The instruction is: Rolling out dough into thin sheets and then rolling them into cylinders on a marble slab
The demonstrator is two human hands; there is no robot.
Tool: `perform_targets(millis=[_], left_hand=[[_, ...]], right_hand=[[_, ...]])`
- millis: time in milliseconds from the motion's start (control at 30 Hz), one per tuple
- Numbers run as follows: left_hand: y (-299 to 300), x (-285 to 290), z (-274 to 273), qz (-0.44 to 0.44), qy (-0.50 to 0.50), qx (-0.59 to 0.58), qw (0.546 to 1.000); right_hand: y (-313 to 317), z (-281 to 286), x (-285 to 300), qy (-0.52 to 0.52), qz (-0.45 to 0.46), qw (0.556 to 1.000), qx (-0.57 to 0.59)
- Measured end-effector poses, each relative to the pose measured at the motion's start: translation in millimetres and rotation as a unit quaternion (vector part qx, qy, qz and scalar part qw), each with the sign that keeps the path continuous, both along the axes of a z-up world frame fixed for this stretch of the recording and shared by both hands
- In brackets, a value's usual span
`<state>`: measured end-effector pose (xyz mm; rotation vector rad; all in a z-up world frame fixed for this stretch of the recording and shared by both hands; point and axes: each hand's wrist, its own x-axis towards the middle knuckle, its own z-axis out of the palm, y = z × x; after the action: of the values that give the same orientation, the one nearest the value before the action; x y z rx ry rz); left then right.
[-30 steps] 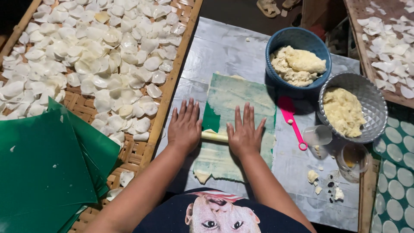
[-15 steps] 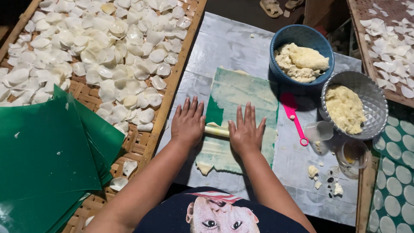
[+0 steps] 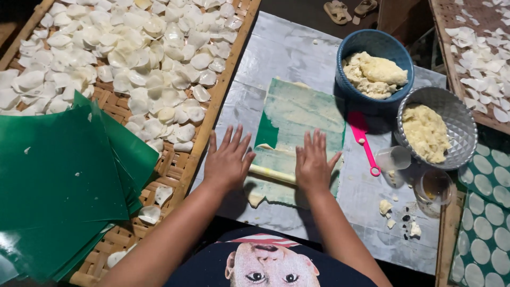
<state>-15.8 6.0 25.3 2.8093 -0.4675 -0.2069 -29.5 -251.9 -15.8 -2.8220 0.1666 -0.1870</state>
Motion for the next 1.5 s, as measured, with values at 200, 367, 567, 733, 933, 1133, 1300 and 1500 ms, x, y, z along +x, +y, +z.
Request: perform_targets(millis=[200, 367, 567, 733, 933, 1133, 1300, 1500], left_hand=[[-21.4, 25.2, -29.0, 0.010, 0.005, 0.006, 1.000], [-11.5, -13.0, -25.2, 0.014, 0.031, 0.023, 0.999], [0.4, -56.6, -44.1, 0.000, 0.004, 0.027, 1.000], [19.1, -90.1, -59.0, -0.036, -0.083, 0.018, 0.996], [42.0, -107.3, -16.0, -0.070, -0.218, -0.142, 0.963], [47.1, -94.8, -10.0, -0.102, -0.203, -0.124, 0.966], [30.4, -54.1, 7.9, -0.089, -0.276, -0.142, 0.946], [21.0, -10.2, -33.1, -0.105, -0.231, -0.119, 0.960]], right_hand=[[13.3, -8.8, 10.2, 0.095, -0.024, 0.990, -0.097], [26.9, 3.7, -23.8, 0.067, 0.013, 0.993, -0.099], [36.4, 10.7, -65.4, 0.072, 0.038, 0.989, -0.120], [31.4, 6.6, -103.0, 0.077, 0.090, 0.988, -0.094], [21.1, 23.8, -137.9, -0.075, 0.196, 0.974, 0.088], [18.4, 47.0, -128.9, -0.064, 0.249, 0.963, 0.082], [12.6, 59.8, -100.5, -0.135, 0.188, 0.971, 0.055], [13.9, 41.7, -64.7, -0.124, 0.159, 0.979, 0.037]])
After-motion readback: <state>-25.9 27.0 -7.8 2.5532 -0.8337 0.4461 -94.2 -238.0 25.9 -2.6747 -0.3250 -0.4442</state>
